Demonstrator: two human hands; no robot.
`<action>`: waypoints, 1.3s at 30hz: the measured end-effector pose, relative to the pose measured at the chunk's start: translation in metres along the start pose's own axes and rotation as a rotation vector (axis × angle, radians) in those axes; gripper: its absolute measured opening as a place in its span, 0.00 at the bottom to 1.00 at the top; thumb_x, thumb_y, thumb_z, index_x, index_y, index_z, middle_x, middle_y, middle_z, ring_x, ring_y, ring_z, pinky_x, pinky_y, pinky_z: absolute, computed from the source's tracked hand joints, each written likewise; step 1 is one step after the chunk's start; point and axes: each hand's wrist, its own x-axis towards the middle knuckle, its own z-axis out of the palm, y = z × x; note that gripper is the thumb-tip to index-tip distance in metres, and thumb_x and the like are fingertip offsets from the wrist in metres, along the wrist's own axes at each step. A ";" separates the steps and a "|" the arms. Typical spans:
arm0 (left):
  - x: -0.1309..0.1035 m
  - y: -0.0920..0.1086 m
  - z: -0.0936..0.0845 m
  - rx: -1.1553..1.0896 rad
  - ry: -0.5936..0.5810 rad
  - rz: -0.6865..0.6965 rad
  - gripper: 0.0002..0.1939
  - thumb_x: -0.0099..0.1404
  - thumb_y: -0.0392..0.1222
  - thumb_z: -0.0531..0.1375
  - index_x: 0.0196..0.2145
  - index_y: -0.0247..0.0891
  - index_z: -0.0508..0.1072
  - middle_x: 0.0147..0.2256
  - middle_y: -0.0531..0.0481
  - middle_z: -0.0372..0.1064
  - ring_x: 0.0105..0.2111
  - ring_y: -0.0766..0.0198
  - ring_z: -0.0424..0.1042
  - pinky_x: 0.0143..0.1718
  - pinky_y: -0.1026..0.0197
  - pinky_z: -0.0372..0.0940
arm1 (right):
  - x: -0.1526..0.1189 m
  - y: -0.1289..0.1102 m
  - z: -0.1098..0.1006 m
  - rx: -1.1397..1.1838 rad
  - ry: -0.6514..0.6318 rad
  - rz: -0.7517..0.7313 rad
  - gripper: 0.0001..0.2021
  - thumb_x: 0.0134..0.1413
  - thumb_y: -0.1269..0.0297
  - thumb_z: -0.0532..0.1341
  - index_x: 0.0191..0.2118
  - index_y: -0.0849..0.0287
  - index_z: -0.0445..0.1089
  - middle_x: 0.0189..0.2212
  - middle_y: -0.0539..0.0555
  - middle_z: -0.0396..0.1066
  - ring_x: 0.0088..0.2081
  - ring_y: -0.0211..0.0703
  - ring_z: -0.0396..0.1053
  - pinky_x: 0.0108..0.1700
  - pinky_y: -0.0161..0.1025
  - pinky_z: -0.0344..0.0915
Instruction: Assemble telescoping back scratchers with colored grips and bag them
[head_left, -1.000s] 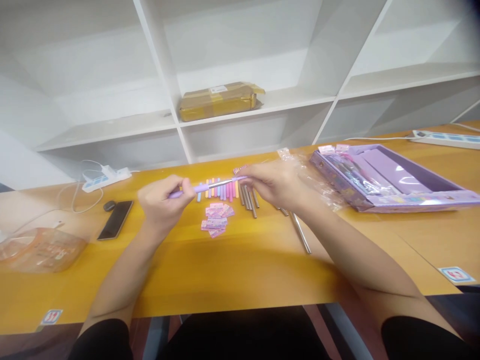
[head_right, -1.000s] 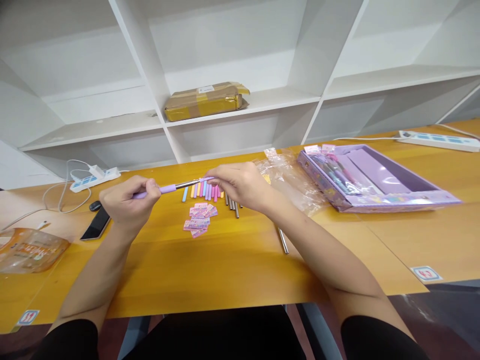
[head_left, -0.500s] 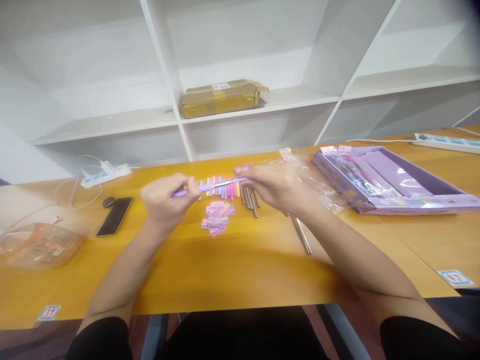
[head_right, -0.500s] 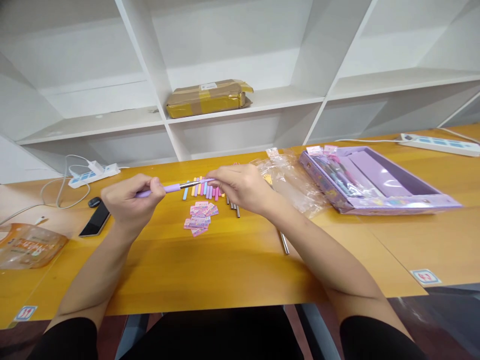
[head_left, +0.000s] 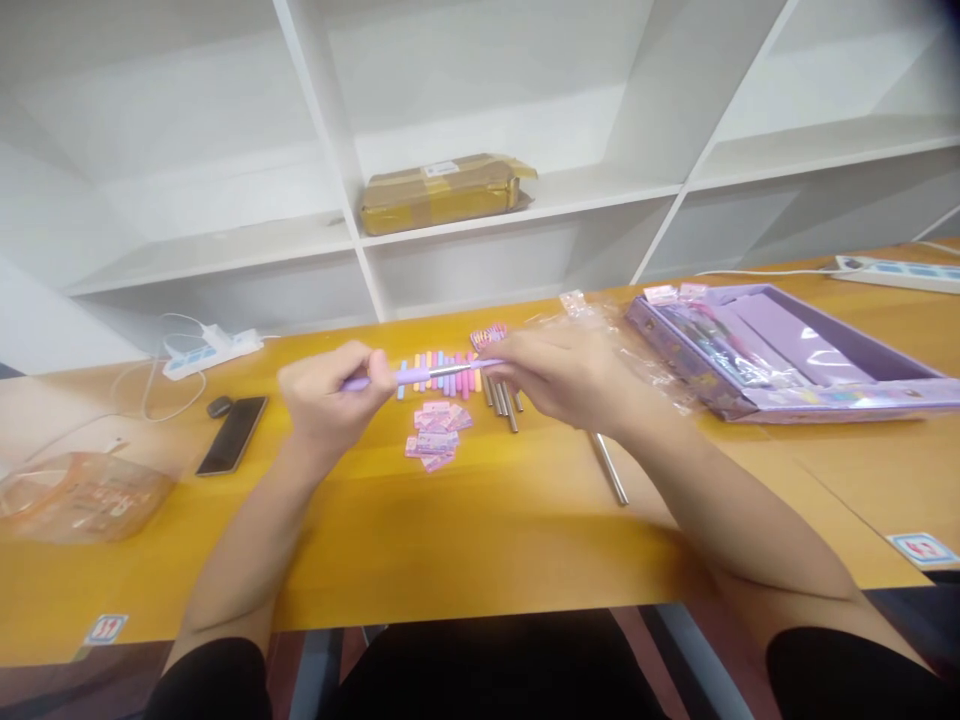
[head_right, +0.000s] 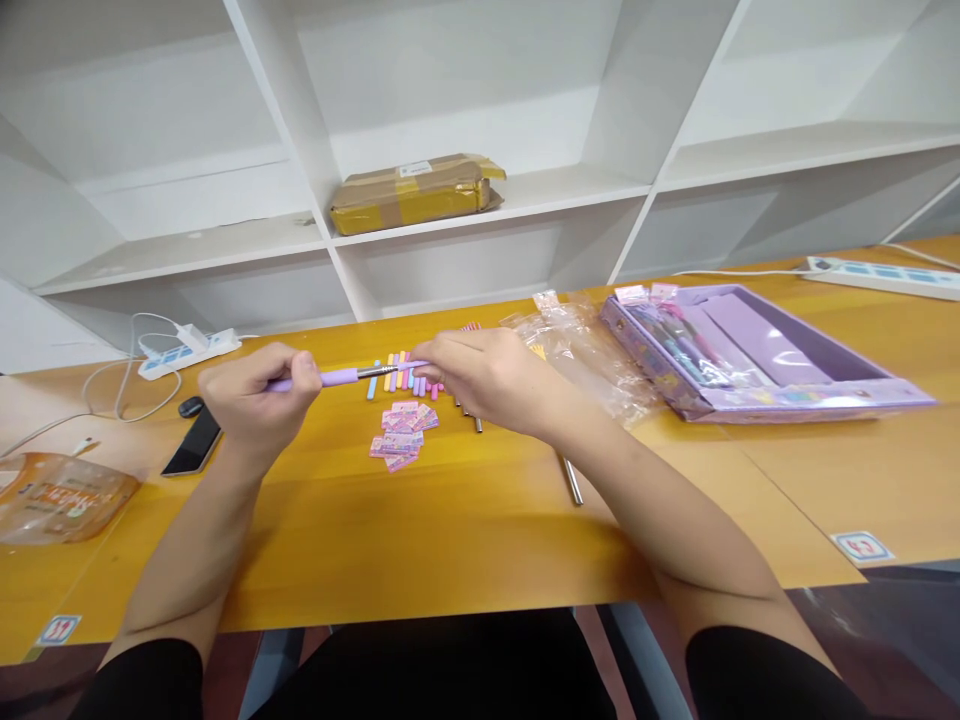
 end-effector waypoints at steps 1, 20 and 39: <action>0.002 -0.003 -0.005 0.008 -0.037 0.038 0.18 0.67 0.38 0.58 0.19 0.40 0.67 0.15 0.58 0.54 0.17 0.71 0.52 0.21 0.63 0.49 | 0.000 -0.003 -0.004 -0.006 -0.018 0.010 0.08 0.76 0.64 0.59 0.50 0.57 0.76 0.33 0.50 0.80 0.33 0.37 0.76 0.35 0.35 0.70; -0.008 0.029 -0.019 0.132 -0.539 0.248 0.08 0.68 0.38 0.56 0.39 0.39 0.75 0.31 0.49 0.74 0.29 0.59 0.73 0.29 0.56 0.60 | 0.007 -0.035 -0.001 -0.159 -0.084 -0.087 0.16 0.70 0.80 0.50 0.51 0.61 0.72 0.33 0.52 0.76 0.31 0.38 0.68 0.31 0.37 0.59; -0.018 0.004 0.005 0.392 -0.444 0.188 0.15 0.64 0.25 0.55 0.22 0.39 0.66 0.19 0.50 0.61 0.20 0.63 0.53 0.25 0.57 0.39 | 0.009 -0.021 0.020 -0.367 0.056 -0.177 0.15 0.74 0.77 0.53 0.48 0.58 0.76 0.34 0.51 0.80 0.31 0.38 0.70 0.33 0.40 0.60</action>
